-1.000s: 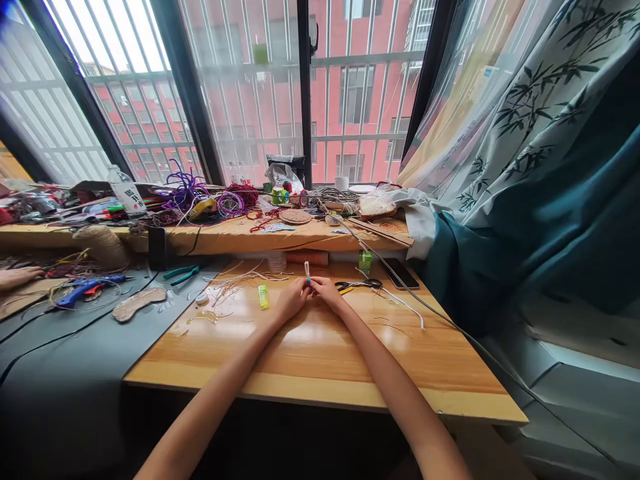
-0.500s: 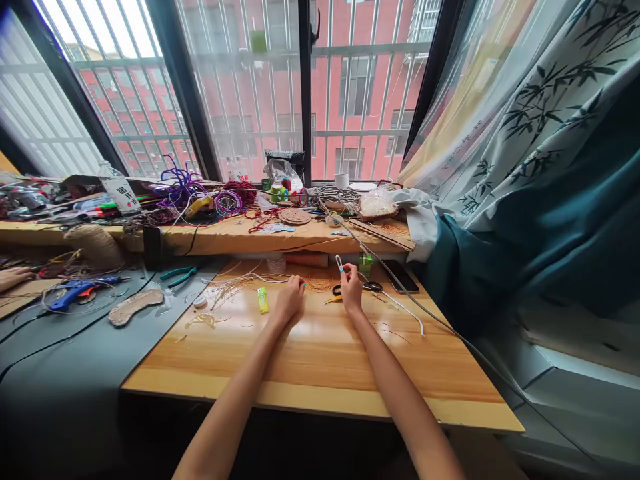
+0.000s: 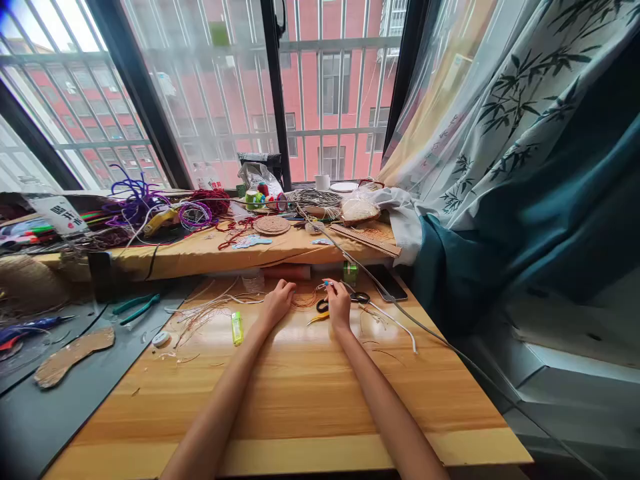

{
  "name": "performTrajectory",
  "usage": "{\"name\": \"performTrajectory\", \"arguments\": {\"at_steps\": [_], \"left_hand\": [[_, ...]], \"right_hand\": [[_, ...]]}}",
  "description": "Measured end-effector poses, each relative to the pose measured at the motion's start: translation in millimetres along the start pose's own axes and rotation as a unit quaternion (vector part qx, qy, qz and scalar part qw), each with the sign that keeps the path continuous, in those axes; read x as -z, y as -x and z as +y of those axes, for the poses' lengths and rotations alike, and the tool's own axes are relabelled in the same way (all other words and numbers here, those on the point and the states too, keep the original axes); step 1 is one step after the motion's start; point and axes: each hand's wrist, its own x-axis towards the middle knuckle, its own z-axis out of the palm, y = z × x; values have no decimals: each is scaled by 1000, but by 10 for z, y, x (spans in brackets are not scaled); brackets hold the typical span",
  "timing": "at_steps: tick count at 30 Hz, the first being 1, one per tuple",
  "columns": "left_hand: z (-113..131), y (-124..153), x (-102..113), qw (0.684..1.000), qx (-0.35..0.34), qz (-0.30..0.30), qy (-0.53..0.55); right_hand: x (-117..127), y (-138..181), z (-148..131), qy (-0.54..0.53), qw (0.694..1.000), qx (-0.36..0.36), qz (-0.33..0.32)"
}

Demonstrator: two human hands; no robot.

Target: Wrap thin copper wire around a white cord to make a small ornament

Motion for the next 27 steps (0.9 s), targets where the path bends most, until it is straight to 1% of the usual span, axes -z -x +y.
{"name": "performTrajectory", "arguments": {"at_steps": [2,5,8,10,13,15,17,19,22,24,27], "left_hand": [[-17,-63,-33,999,-28,-15,-6],[-45,-137,-84,998,-57,-31,-13],[-61,-174,-113,997,-68,-31,-19],[-64,-181,-118,997,-70,-23,-21],[-64,-178,-115,998,-59,-7,-24],[-66,-175,-115,998,-53,-4,-29],[-69,-173,-120,998,-53,-3,-34],[-69,-174,-127,998,-47,7,-39],[-54,-173,-127,998,-20,40,-52],[-40,-156,-116,996,3,59,-67],[-40,-87,-96,992,31,71,-102]], "right_hand": [[6,15,-3,55,996,57,29],[-10,41,-16,150,980,124,35],[-51,52,-37,249,955,154,43],[-87,52,-56,308,935,173,38],[-143,55,-81,373,898,231,-14],[-179,59,-88,408,866,285,-53],[-212,61,-84,436,836,326,-76],[-239,59,-72,458,818,341,-76],[-264,58,-59,479,796,361,-81],[-271,64,-65,484,777,389,-103],[-262,78,-92,480,743,440,-153]]}}
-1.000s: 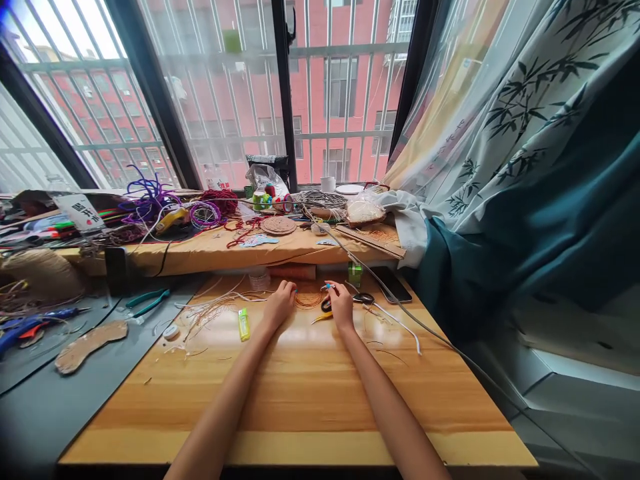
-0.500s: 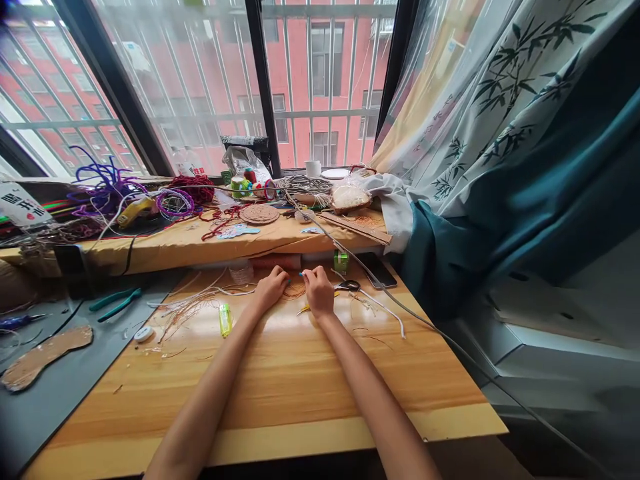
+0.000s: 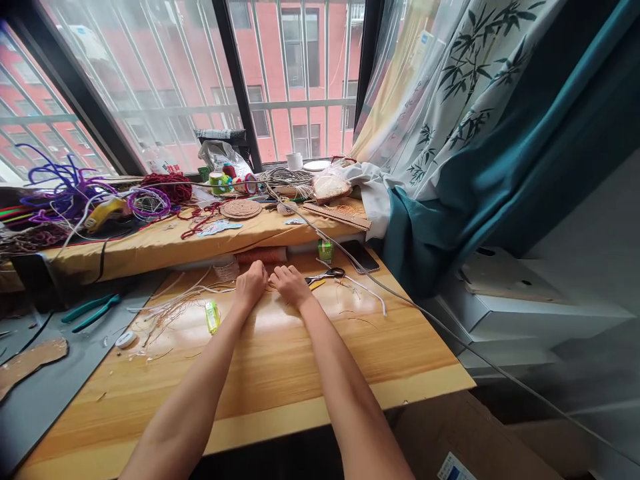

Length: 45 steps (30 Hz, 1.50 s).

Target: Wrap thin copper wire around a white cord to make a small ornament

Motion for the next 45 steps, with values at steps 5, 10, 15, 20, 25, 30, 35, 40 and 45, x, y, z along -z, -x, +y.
{"name": "performTrajectory", "arguments": {"at_steps": [5,10,15,20,25,30,35,40,45], "left_hand": [[-87,139,1,999,12,14,-39],[-95,132,11,999,17,28,-31],[-84,119,18,995,2,95,-10],[-95,112,-30,994,6,105,17],[-1,44,-15,997,-73,9,32],[112,-22,86,990,-129,-4,64],[88,-50,51,980,-187,-9,72],[39,-55,-58,976,-213,-2,40],[45,-46,-100,975,-223,1,9]], "right_hand": [[41,38,11,-17,999,-43,20],[68,106,25,-66,991,-106,48],[122,147,36,-80,986,-130,66],[136,156,62,-110,974,-186,71],[121,125,91,-165,959,-223,49],[143,96,81,-197,946,-253,46],[116,89,54,-169,952,-252,35],[53,74,33,-124,970,-207,-16],[46,63,28,-97,980,-161,-71]]}}
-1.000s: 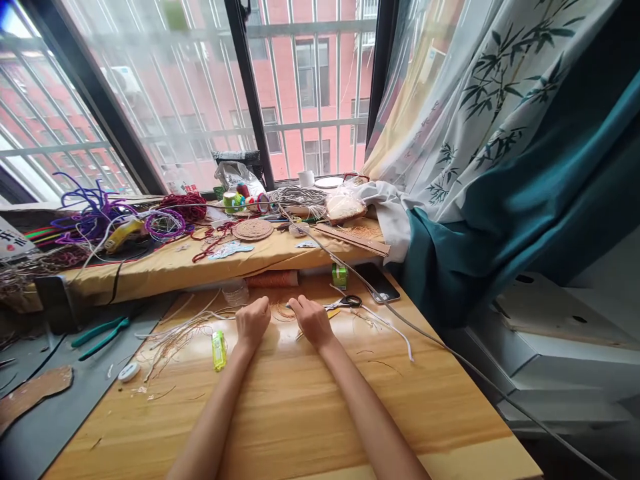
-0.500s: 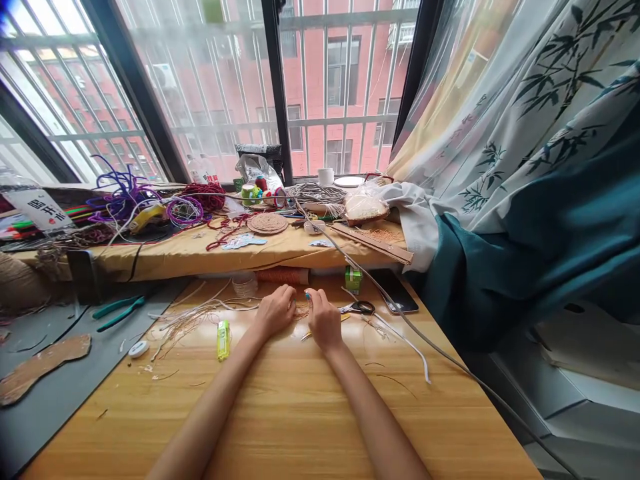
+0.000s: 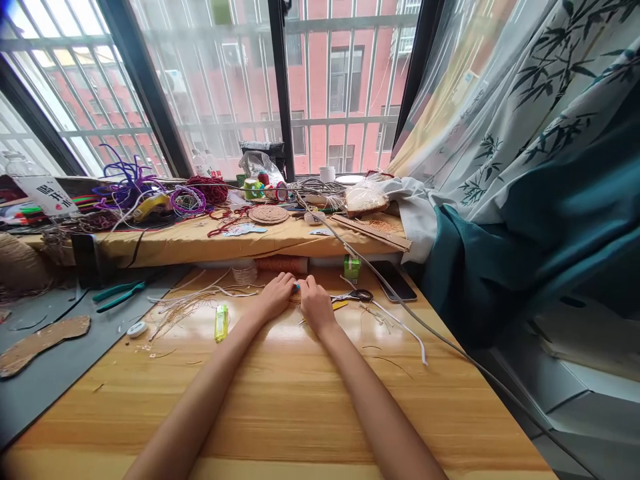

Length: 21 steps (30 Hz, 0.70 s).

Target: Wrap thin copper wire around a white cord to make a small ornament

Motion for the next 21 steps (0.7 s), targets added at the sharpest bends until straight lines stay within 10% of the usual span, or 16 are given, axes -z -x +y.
{"name": "performTrajectory", "arguments": {"at_steps": [21], "left_hand": [[-17,-6,25,992,95,77,23]], "right_hand": [[-38,12,-26,31,999,-28,-34]]}}
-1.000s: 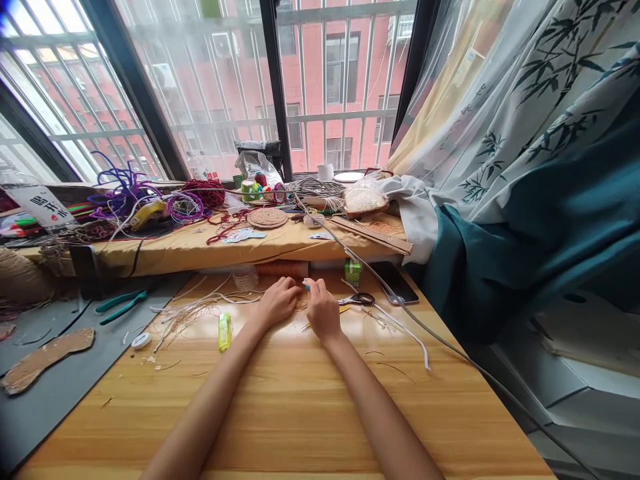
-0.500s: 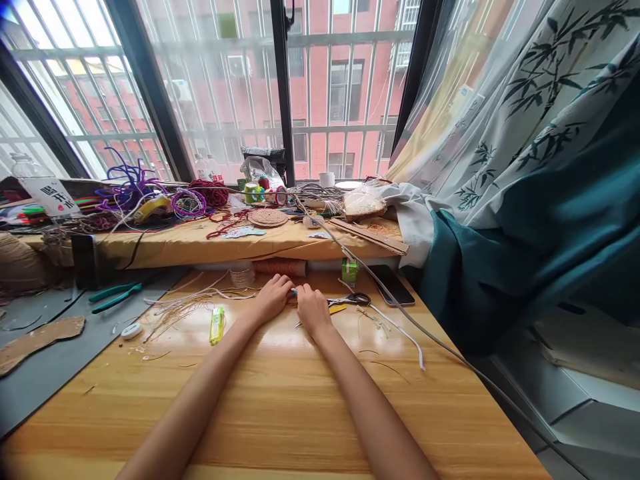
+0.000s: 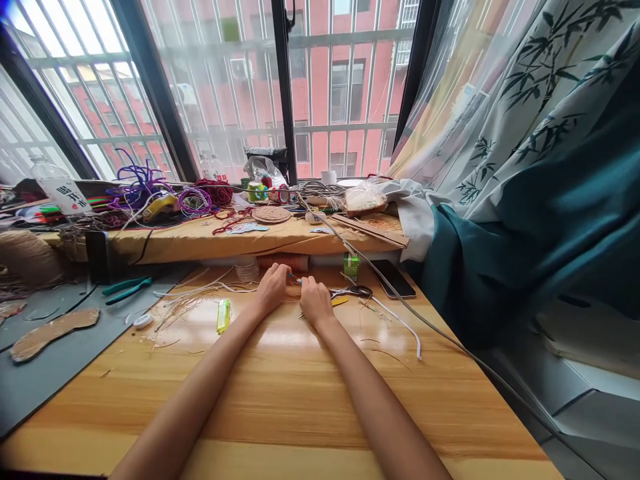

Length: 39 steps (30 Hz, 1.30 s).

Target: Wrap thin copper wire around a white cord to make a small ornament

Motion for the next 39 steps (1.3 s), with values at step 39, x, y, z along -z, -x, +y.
{"name": "performTrajectory", "arguments": {"at_steps": [39], "left_hand": [[28,96,41,993,-83,75,-44]], "right_hand": [[90,66,-26,42,993,77,77]]}}
